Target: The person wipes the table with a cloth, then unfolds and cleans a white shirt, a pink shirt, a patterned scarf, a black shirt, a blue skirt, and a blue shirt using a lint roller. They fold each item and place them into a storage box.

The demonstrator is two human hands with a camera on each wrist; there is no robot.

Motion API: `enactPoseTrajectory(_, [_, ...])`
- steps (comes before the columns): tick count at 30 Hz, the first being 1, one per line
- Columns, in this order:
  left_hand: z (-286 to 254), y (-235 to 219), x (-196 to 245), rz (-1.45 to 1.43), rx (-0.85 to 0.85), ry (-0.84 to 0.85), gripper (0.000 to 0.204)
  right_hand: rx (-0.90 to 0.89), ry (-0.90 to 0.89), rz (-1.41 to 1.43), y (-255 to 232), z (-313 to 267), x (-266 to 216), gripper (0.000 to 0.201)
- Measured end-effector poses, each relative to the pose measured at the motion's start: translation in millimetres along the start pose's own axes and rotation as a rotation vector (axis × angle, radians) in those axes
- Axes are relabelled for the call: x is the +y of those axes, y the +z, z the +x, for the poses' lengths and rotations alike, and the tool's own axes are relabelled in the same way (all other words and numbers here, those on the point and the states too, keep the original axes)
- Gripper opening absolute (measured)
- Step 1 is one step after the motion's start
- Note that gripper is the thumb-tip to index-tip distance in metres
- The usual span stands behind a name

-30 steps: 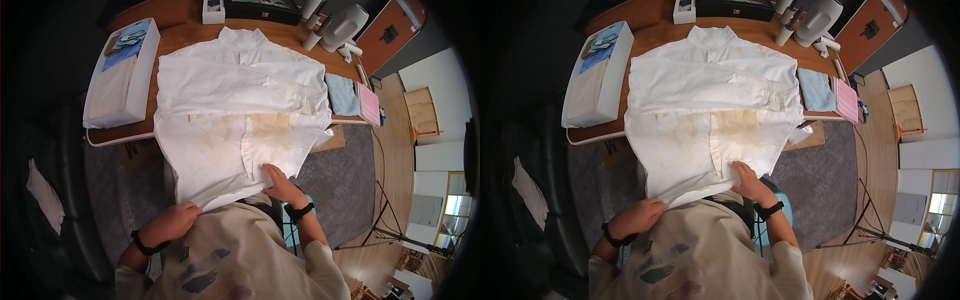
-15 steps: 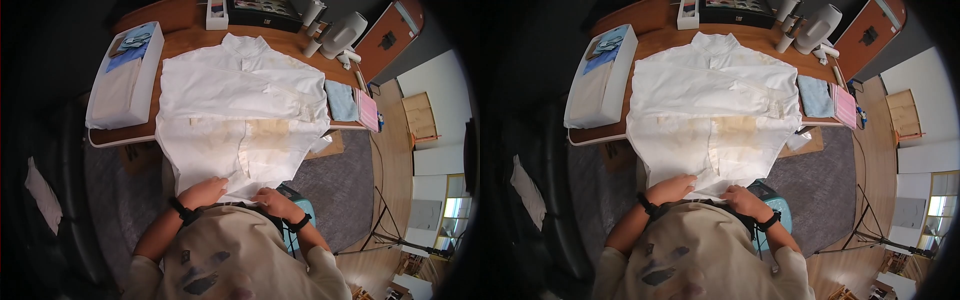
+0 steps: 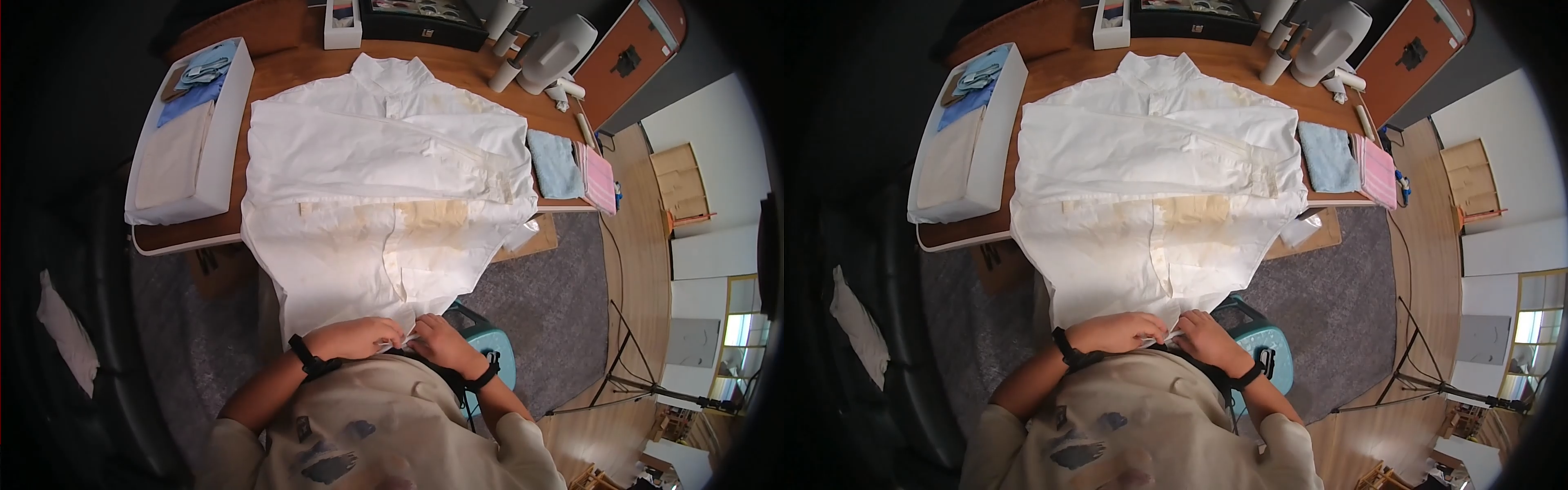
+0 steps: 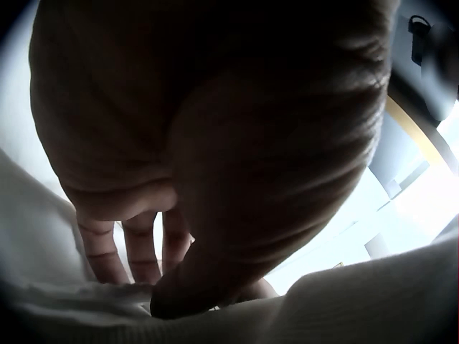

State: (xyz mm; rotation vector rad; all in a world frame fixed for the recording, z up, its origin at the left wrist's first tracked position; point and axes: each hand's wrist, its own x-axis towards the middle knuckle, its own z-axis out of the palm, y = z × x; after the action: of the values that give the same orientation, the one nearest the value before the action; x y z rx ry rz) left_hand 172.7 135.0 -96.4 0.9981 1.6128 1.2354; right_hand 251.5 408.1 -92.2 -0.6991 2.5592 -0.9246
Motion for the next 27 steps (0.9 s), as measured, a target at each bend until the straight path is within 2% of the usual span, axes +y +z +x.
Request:
enactPoseTrajectory(1, [-0.1, 0.5, -2.4, 0.011, -0.049, -0.003, 0.030, -0.003, -0.001, -0.002, 0.2, 0.8, 0.8, 0.034])
enactPoseTrajectory(4, [2.3, 3.3, -0.8, 0.086, -0.045, -0.084, 0.027, 0.042, -0.023, -0.097, 4.3, 2.5, 4.5, 0.037])
enactPoseTrajectory(6, [5.0, 4.7, 0.1, 0.131, -0.037, -0.073, 0.030, 0.108, -0.018, -0.175, 10.5, 4.6, 8.9, 0.042])
enactPoseTrajectory(10, [14.0, 6.5, 1.7, 0.303, -0.065, -0.075, 0.037, 0.047, -0.006, -0.200, 11.6, 8.3, 16.7, 0.040])
enactPoseTrajectory(14, [23.0, 12.1, -3.6, 0.340, -0.051, -0.079, 0.034, 0.058, -0.023, -0.232, 17.4, 10.8, 24.4, 0.037])
enactPoseTrajectory(16, [25.4, 15.7, -10.5, 0.383, 0.014, 0.006, 0.030, 0.063, -0.027, -0.236, 20.3, 12.0, 29.0, 0.035])
enactPoseTrajectory(18, [28.2, 21.4, -11.1, 0.422, 0.015, -0.021, 0.027, 0.100, 0.048, -0.175, 26.6, 12.2, 35.1, 0.031])
enactPoseTrajectory(20, [28.9, 26.6, -10.7, 0.464, 0.010, -0.046, 0.025, 0.121, 0.035, -0.160, 29.1, 11.2, 42.1, 0.029])
enactPoseTrajectory(22, [28.8, 34.1, -13.9, 0.549, 0.127, 0.013, 0.021, 0.146, 0.022, -0.146, 26.2, 12.1, 42.8, 0.027])
enactPoseTrajectory(27, [28.9, 38.1, -15.0, 0.618, 0.201, 0.057, 0.018, 0.118, 0.109, 0.006, 21.8, 12.0, 44.3, 0.026])
